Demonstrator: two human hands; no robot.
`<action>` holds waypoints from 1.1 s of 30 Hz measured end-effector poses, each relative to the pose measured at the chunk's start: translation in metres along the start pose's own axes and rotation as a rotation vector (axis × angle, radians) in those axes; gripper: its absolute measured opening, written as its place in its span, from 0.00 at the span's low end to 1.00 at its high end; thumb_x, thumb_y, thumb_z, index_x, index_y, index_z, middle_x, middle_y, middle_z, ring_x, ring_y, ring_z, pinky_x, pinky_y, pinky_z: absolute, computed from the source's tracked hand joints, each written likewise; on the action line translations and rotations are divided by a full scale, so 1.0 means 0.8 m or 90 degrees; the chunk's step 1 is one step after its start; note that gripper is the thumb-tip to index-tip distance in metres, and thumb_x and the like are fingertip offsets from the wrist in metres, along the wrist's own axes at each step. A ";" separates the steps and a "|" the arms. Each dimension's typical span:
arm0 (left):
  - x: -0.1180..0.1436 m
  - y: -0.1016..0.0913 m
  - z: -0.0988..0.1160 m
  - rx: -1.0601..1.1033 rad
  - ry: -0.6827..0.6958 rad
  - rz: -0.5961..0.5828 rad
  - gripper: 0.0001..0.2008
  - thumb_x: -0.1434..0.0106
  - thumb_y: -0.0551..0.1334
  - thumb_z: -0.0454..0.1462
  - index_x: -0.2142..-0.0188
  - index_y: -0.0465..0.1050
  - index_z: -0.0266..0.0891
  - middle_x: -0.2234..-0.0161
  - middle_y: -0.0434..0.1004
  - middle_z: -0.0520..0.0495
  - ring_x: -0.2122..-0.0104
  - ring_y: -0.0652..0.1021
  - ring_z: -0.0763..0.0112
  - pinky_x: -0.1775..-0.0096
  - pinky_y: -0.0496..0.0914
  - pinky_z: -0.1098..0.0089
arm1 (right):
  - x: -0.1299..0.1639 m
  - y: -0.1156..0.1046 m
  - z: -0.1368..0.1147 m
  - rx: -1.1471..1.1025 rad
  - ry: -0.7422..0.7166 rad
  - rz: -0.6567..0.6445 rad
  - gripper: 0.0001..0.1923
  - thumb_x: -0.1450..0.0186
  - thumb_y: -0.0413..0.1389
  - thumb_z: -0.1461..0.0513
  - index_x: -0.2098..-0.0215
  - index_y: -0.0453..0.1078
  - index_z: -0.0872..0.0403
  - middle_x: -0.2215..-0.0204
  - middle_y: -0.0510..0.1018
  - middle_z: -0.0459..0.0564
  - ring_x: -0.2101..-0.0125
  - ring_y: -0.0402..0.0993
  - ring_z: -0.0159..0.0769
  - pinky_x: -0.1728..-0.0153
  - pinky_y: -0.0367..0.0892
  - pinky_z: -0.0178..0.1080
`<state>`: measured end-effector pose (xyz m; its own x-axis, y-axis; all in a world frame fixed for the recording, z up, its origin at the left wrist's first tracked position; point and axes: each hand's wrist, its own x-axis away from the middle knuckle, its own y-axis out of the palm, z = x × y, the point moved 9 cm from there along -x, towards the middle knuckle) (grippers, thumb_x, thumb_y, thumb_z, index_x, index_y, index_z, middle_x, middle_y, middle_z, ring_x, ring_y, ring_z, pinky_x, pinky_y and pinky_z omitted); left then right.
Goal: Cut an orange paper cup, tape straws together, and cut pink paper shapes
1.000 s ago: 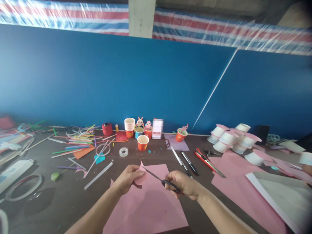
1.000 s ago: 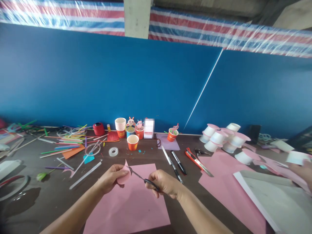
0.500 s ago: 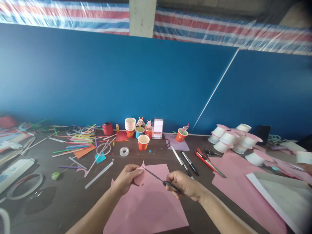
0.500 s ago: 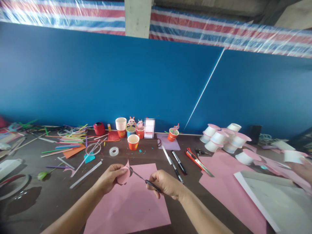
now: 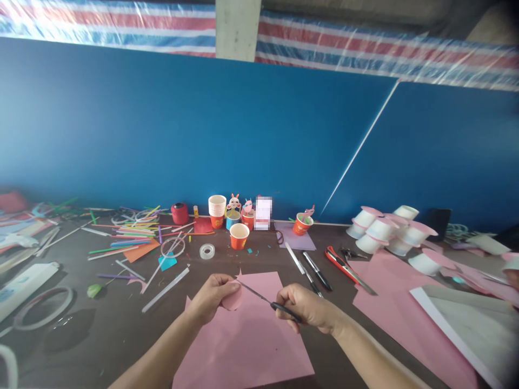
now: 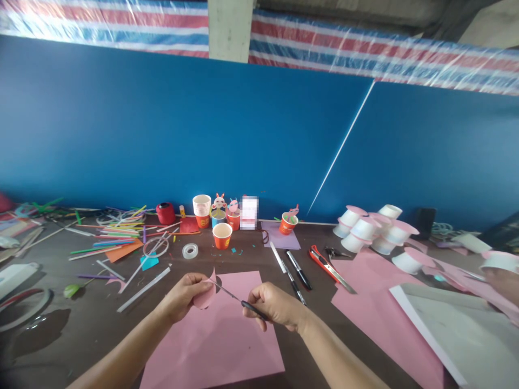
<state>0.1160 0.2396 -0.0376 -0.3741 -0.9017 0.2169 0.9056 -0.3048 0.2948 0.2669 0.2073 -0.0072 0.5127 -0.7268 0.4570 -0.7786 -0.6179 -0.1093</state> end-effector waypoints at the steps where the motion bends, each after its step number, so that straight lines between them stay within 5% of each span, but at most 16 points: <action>1: 0.000 0.001 0.001 0.000 -0.001 -0.002 0.12 0.49 0.61 0.41 0.78 0.69 0.31 0.84 0.64 0.52 0.84 0.65 0.79 0.80 0.59 0.75 | 0.000 0.000 0.000 0.001 0.001 -0.003 0.18 0.50 0.59 0.52 0.78 0.63 0.58 0.91 0.64 0.39 0.91 0.52 0.20 0.87 0.40 0.28; 9: 0.001 0.002 0.003 -0.023 0.002 -0.024 0.12 0.50 0.61 0.41 0.79 0.68 0.31 0.84 0.64 0.52 0.84 0.64 0.79 0.80 0.57 0.76 | -0.002 0.000 0.003 -0.010 -0.012 0.001 0.20 0.51 0.58 0.49 0.78 0.64 0.59 0.91 0.64 0.39 0.90 0.57 0.21 0.86 0.41 0.27; 15: -0.002 -0.004 -0.007 -0.003 -0.010 0.007 0.13 0.50 0.61 0.42 0.78 0.68 0.31 0.83 0.64 0.52 0.83 0.65 0.79 0.79 0.61 0.74 | -0.003 0.001 0.009 0.000 -0.003 0.008 0.19 0.50 0.58 0.50 0.77 0.63 0.58 0.93 0.64 0.38 0.92 0.48 0.19 0.87 0.38 0.28; 33: 0.002 -0.010 -0.005 0.024 -0.013 0.070 0.11 0.50 0.61 0.42 0.76 0.70 0.33 0.80 0.66 0.51 0.81 0.68 0.77 0.77 0.61 0.74 | 0.001 -0.002 0.006 -0.014 -0.007 0.007 0.15 0.48 0.58 0.55 0.77 0.63 0.58 0.92 0.65 0.39 0.92 0.49 0.19 0.87 0.40 0.27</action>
<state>0.1089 0.2397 -0.0435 -0.2772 -0.9226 0.2684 0.9333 -0.1922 0.3035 0.2699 0.2064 -0.0107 0.5081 -0.7370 0.4456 -0.7921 -0.6031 -0.0942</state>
